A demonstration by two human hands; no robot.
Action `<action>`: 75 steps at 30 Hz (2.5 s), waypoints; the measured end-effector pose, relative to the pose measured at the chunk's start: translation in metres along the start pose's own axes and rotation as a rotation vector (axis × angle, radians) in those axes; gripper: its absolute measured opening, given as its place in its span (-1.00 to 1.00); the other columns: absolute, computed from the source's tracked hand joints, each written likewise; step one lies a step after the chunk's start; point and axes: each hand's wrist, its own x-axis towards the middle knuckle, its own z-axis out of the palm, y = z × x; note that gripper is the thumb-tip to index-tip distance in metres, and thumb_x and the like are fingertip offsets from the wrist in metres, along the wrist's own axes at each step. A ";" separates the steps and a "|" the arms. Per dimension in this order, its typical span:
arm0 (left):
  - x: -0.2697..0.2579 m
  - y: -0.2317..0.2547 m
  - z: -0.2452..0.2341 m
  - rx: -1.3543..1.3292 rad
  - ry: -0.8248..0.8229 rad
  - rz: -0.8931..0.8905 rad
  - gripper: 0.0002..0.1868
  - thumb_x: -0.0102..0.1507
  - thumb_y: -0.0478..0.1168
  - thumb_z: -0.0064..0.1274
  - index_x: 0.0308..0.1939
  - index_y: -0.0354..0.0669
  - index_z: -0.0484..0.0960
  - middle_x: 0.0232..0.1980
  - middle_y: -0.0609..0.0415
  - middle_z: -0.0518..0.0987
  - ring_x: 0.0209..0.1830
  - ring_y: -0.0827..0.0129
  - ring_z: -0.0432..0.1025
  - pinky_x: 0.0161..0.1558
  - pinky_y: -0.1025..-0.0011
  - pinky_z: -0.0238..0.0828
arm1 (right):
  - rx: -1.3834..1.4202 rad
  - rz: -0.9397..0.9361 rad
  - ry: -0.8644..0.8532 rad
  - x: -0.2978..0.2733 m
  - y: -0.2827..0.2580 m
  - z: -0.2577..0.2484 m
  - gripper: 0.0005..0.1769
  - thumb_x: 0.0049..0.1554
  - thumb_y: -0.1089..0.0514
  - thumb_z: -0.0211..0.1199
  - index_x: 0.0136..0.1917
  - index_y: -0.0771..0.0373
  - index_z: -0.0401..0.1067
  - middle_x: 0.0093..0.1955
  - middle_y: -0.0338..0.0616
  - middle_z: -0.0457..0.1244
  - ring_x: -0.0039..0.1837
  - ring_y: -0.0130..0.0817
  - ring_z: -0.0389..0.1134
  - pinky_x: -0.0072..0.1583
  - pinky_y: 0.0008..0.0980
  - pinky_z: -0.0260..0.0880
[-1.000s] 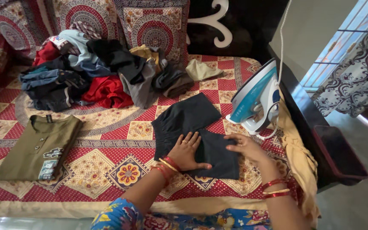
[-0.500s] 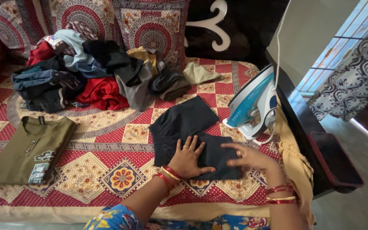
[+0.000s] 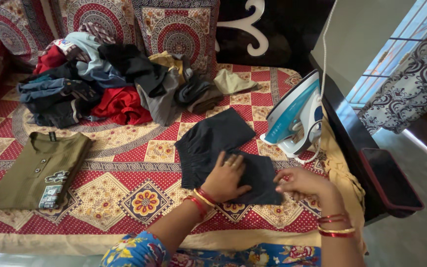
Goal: The person irons a dark-colored garment on a bed using a handheld electric iron. They repeatedly smooth the fabric, flip the garment, and continue ironing different sections. A pile of other clothes is visible nearby.
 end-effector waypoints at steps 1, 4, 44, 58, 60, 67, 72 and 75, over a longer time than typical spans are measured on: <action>0.006 0.002 0.003 0.021 -0.008 0.049 -0.15 0.30 0.29 -0.13 0.42 -0.33 0.42 0.56 -0.21 0.28 0.62 0.01 0.12 0.63 -0.14 -0.17 | -0.024 -0.002 0.079 -0.001 0.002 -0.005 -0.62 0.08 0.09 0.43 0.15 0.23 0.55 -0.30 -0.20 0.40 -0.41 -0.47 0.31 -0.31 -0.45 0.35; 0.027 0.023 0.019 -0.255 -0.003 0.028 -0.16 0.32 0.27 -0.18 0.45 -0.34 0.37 0.59 -0.29 0.23 0.61 -0.08 0.09 0.62 0.01 -0.12 | 0.058 -0.166 0.270 0.000 0.007 -0.017 -0.64 0.07 0.06 0.39 0.13 0.22 0.58 -0.35 -0.16 0.33 -0.36 -0.49 0.30 -0.30 -0.43 0.35; -0.058 -0.180 -0.009 -0.515 0.456 -0.870 -0.49 0.21 -0.04 0.11 0.20 -0.16 0.55 -0.02 -0.21 0.67 0.02 -0.09 0.55 0.06 0.09 0.47 | -0.396 -0.169 0.750 -0.021 -0.164 -0.042 -0.41 -0.02 -0.13 0.45 0.17 0.25 0.53 -0.31 0.05 0.43 -0.39 -0.16 0.46 -0.23 -0.20 0.44; -0.047 -0.174 0.011 -0.522 0.402 -0.853 -0.49 0.19 -0.13 0.13 0.23 -0.10 0.54 -0.10 -0.20 0.69 -0.04 -0.07 0.59 0.04 0.09 0.50 | -0.651 -0.143 0.286 0.014 -0.165 0.015 -0.46 -0.14 -0.01 0.37 0.17 -0.05 0.57 -0.08 0.00 0.48 -0.09 -0.07 0.56 0.04 -0.13 0.55; -0.047 -0.174 0.012 -0.546 0.432 -0.841 -0.52 0.19 -0.15 0.13 0.20 -0.10 0.56 -0.09 -0.18 0.70 -0.04 -0.05 0.59 0.02 0.10 0.52 | -0.734 -0.280 0.273 0.009 -0.166 0.013 -0.44 -0.21 -0.01 0.44 0.13 -0.04 0.59 -0.04 -0.06 0.47 0.01 -0.10 0.52 0.09 -0.14 0.49; -0.053 -0.178 0.024 -0.557 0.452 -0.821 -0.66 0.22 -0.17 0.10 0.08 -0.05 0.64 -0.07 -0.09 0.71 -0.04 0.00 0.60 0.03 0.13 0.53 | -0.817 -0.317 0.262 -0.007 -0.152 0.019 -0.50 -0.21 -0.04 0.45 0.06 -0.06 0.63 -0.04 -0.08 0.46 0.06 -0.10 0.50 0.13 -0.15 0.46; -0.049 -0.179 0.016 -0.574 0.522 -0.777 -0.71 0.22 -0.18 0.08 0.02 -0.06 0.68 -0.05 -0.09 0.71 -0.03 0.00 0.60 0.03 0.15 0.54 | -0.791 -0.230 0.457 -0.005 -0.157 0.035 -0.56 -0.13 -0.03 0.42 0.06 0.02 0.62 -0.03 0.01 0.46 0.07 -0.01 0.49 0.14 -0.09 0.46; -0.049 -0.173 0.010 -0.563 0.525 -0.802 -0.71 0.22 -0.19 0.07 0.02 -0.06 0.68 -0.06 -0.09 0.71 -0.03 -0.01 0.59 0.02 0.14 0.53 | -0.752 -0.266 0.363 -0.004 -0.159 0.030 -0.54 -0.16 -0.03 0.42 0.06 0.00 0.62 -0.04 0.00 0.46 0.06 -0.02 0.49 0.13 -0.10 0.47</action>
